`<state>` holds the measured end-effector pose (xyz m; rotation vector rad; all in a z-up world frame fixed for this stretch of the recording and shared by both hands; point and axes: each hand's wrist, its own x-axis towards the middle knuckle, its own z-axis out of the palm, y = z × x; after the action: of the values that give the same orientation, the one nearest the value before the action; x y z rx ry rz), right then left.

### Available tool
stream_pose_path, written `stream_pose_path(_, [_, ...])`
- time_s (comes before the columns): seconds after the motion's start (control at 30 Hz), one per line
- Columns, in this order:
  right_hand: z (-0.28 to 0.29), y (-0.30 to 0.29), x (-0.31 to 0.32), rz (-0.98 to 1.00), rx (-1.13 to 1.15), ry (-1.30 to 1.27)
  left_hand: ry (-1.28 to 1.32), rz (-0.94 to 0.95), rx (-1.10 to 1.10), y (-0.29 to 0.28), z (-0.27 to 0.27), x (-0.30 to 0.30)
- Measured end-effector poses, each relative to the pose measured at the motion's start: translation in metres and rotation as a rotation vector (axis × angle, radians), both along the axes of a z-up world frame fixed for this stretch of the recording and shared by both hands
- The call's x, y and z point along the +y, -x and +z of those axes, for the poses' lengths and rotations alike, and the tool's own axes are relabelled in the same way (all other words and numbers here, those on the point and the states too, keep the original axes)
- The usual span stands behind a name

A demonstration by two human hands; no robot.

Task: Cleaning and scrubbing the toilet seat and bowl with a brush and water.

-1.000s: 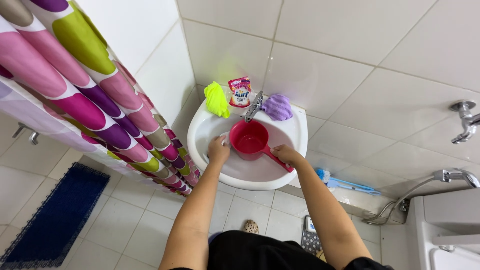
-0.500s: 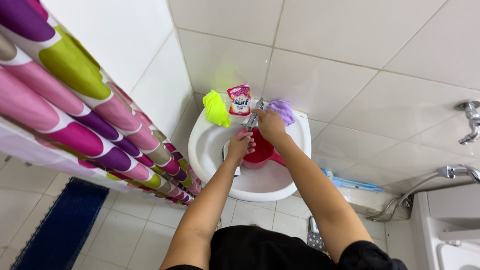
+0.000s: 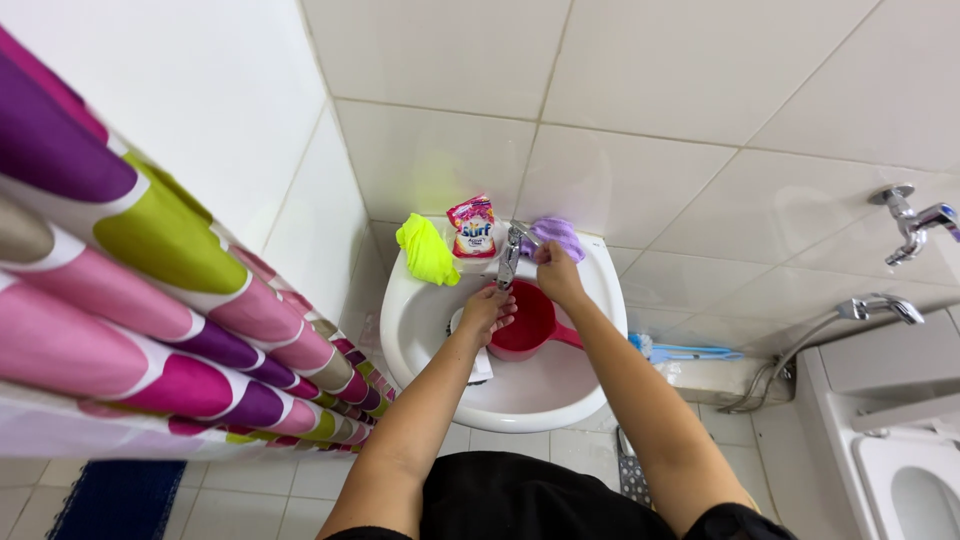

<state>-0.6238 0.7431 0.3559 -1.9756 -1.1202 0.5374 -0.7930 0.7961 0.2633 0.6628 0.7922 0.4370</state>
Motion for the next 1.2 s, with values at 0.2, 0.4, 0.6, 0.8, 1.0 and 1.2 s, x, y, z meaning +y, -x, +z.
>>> stream_pose_path(0.2, [-0.119,0.036,-0.017,-0.252,0.809,-0.111,-0.122,0.035,0.159,-0.021,-0.008,-0.004])
stream_pose_path(0.4, [-0.109,0.056,-0.005,-0.438,1.390,0.023,-0.468,0.103,0.250,0.000,0.038,-0.052])
stream_pose_path(0.6, [-0.250,0.043,0.035,-0.255,1.526,0.063,-0.544,0.094,0.200,0.035,0.046,-0.049])
stream_pose_path(0.8, [-0.269,0.051,0.048,-0.500,1.126,0.184,-0.373,0.127,0.145,0.041,0.025,-0.030])
stream_pose_path(1.0, [-0.139,0.063,0.018,-0.603,1.260,0.068,-0.225,0.086,0.149,0.017,0.028,-0.026])
stream_pose_path(1.2, [-0.186,0.035,0.000,-0.527,1.438,-0.121,-0.160,0.108,0.167,-0.025,-0.034,-0.022])
